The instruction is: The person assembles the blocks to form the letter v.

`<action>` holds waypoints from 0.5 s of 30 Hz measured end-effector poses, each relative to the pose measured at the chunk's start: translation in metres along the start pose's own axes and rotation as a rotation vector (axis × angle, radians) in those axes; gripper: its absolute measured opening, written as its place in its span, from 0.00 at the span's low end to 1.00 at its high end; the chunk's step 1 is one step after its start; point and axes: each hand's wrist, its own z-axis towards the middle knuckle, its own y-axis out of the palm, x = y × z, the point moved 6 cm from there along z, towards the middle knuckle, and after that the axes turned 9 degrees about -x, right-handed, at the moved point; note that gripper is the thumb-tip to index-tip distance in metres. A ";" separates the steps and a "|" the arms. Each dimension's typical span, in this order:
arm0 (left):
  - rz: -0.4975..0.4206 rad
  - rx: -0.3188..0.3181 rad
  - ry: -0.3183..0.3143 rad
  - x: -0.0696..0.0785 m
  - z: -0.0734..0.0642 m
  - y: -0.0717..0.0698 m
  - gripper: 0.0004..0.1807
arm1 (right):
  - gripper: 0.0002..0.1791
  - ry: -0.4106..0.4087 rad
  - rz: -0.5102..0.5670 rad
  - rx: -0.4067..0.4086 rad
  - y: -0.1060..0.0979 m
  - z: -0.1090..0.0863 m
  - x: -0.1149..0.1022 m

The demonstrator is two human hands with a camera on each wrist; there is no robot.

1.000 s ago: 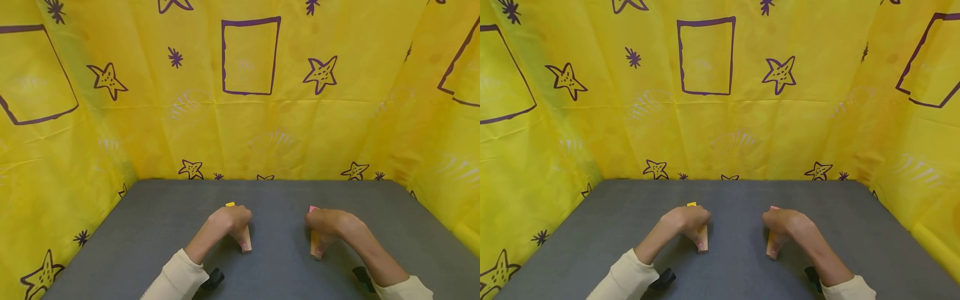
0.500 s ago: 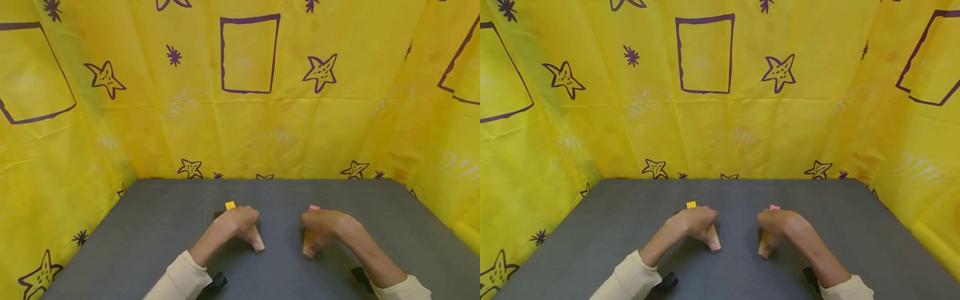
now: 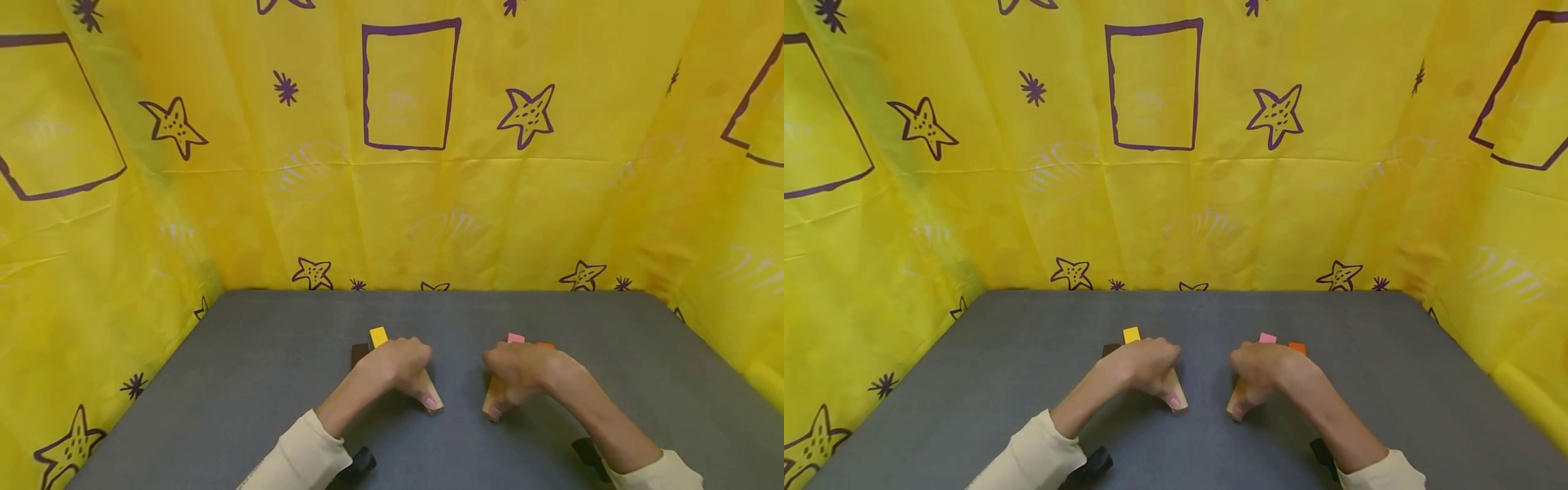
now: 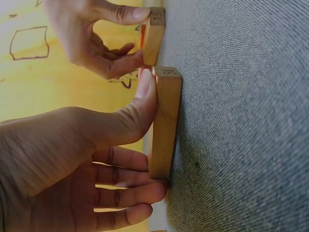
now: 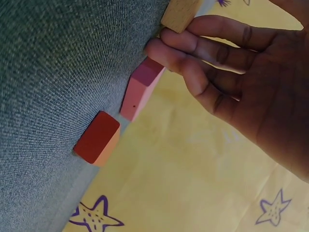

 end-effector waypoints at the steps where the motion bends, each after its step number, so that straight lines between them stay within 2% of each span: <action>1: 0.000 0.006 0.001 0.001 0.000 0.000 0.35 | 0.27 -0.006 0.000 0.004 0.000 0.000 -0.001; 15: 0.028 0.089 0.032 0.013 -0.001 0.000 0.31 | 0.26 -0.007 0.017 0.005 0.001 0.003 -0.005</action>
